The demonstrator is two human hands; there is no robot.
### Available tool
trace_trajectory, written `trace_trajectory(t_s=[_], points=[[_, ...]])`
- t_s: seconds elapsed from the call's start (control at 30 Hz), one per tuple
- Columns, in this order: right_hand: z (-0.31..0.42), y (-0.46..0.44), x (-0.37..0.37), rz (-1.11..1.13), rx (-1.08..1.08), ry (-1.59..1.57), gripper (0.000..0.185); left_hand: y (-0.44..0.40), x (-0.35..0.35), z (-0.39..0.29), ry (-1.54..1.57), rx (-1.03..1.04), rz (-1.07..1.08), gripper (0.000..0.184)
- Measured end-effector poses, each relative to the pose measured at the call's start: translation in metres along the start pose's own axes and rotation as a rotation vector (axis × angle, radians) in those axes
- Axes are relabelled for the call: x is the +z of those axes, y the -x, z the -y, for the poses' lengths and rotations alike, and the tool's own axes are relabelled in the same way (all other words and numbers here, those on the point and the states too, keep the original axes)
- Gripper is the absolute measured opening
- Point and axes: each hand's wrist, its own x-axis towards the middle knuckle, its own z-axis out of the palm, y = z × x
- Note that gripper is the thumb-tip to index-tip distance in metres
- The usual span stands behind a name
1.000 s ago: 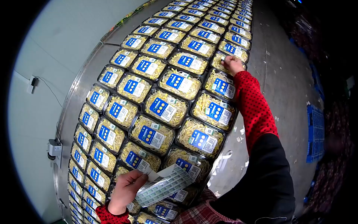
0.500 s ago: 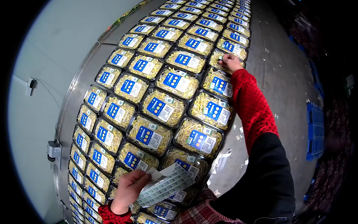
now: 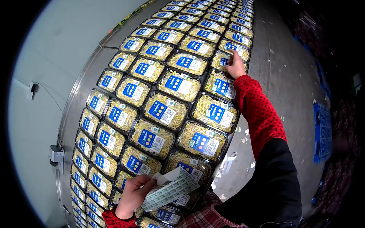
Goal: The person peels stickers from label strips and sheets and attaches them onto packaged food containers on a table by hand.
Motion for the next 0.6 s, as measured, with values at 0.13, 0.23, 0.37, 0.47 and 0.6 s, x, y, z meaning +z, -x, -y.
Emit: trace_trajectory(t_s=[0.13,0.23,0.37,0.47,0.6], points=[[0.019,0.006,0.012,0.075,-0.094,0.245,0.08,-0.002,0.002,-0.001,-0.045,0.034,-0.004,0.013],[0.017,0.001,0.02,0.044,-0.145,0.322,0.08,-0.003,0.003,0.003,-0.069,0.045,0.004,0.013],[-0.004,-0.004,0.033,0.078,0.039,0.206,0.075,-0.004,0.007,0.008,-0.03,0.045,0.009,0.014],[-0.013,-0.017,0.028,0.164,0.105,0.097,0.07,-0.006,0.01,0.007,-0.022,0.066,0.002,0.015],[-0.012,-0.03,0.02,-0.1,0.13,-0.133,0.066,0.005,0.004,0.002,-0.055,0.07,-0.004,0.013]])
